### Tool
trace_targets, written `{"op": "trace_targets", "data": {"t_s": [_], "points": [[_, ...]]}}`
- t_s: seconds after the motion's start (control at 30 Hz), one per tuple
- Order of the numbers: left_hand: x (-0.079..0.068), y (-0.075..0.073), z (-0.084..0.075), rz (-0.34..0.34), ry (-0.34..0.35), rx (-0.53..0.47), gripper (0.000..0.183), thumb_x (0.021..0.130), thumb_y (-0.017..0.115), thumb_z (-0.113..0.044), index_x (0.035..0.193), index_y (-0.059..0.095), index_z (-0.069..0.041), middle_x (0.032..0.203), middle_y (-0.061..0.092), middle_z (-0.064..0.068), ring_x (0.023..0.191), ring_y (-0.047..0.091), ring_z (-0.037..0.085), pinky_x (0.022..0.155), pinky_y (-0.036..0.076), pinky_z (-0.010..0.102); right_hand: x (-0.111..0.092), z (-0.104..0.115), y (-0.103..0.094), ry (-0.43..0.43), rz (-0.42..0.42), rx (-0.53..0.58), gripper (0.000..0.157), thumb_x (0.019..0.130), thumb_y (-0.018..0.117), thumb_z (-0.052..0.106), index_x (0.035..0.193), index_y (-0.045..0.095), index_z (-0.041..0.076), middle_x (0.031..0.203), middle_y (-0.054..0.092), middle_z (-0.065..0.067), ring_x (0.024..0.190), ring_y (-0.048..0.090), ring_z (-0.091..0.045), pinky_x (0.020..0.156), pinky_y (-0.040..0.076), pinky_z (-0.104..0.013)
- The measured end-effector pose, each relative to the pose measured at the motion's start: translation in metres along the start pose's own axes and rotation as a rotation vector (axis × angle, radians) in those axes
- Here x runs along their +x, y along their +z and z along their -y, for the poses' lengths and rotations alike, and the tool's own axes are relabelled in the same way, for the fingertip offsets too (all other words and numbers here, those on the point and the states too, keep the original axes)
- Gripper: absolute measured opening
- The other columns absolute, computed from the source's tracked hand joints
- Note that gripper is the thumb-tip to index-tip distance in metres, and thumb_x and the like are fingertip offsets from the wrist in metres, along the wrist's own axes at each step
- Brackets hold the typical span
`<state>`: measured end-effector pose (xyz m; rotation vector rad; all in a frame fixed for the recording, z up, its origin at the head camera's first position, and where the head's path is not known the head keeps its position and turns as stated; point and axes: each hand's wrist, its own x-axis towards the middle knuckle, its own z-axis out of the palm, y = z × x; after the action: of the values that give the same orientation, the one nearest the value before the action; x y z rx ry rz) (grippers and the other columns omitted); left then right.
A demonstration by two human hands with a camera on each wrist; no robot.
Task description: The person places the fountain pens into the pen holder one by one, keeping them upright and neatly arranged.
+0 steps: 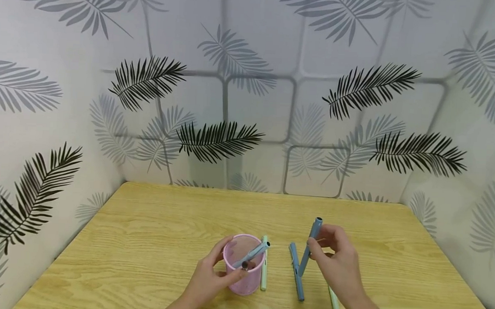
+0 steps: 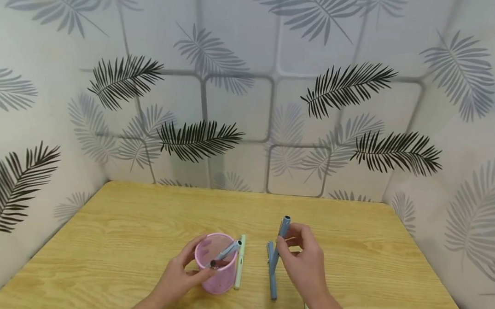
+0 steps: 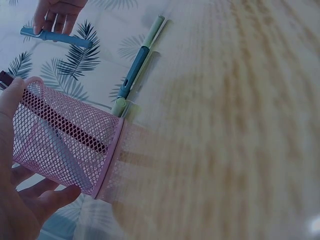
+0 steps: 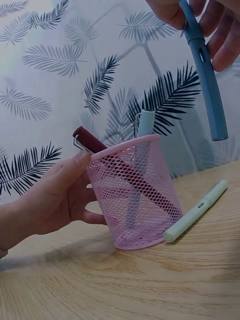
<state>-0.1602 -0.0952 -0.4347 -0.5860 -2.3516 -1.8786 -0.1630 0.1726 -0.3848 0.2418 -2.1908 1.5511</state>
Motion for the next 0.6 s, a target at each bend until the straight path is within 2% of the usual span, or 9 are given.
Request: {"op": "trace_targets", "data": {"t_s": [0.23,0.43,0.6], "points": [[0.001,0.0,0.001,0.003,-0.001,-0.002,0.072,0.08,0.075,-0.018,0.14,0.036,-0.007,0.134,0.046,0.02,0.115,0.049,0.041,0.072,0.056,0.031,-0.001,0.011,0.015,-0.08,0.013,0.129,0.025,0.085,0.064,-0.003,0.108,0.054,0.003,0.091,0.058,-0.008,0.077,0.061,-0.013,0.059,0.057,-0.033],[0.001,0.0,0.003,0.0,0.007,-0.002,0.072,0.08,0.075,-0.018,0.14,0.036,-0.006,0.134,0.046,0.021,0.115,0.049,0.041,0.072,0.056,0.031,-0.001,0.021,0.028,-0.19,0.013,0.232,0.027,0.084,0.063,-0.007,0.109,0.054,-0.001,0.089,0.057,-0.012,0.076,0.061,-0.017,0.058,0.057,-0.033],[0.004,0.002,0.024,-0.018,0.013,0.0,0.072,0.079,0.076,-0.018,0.14,0.037,-0.013,0.135,0.046,0.017,0.115,0.05,0.038,0.07,0.056,0.03,-0.001,0.027,0.038,-0.241,0.01,0.294,0.027,0.083,0.062,-0.01,0.108,0.053,-0.003,0.087,0.056,-0.014,0.073,0.061,-0.018,0.058,0.057,-0.031]]}}
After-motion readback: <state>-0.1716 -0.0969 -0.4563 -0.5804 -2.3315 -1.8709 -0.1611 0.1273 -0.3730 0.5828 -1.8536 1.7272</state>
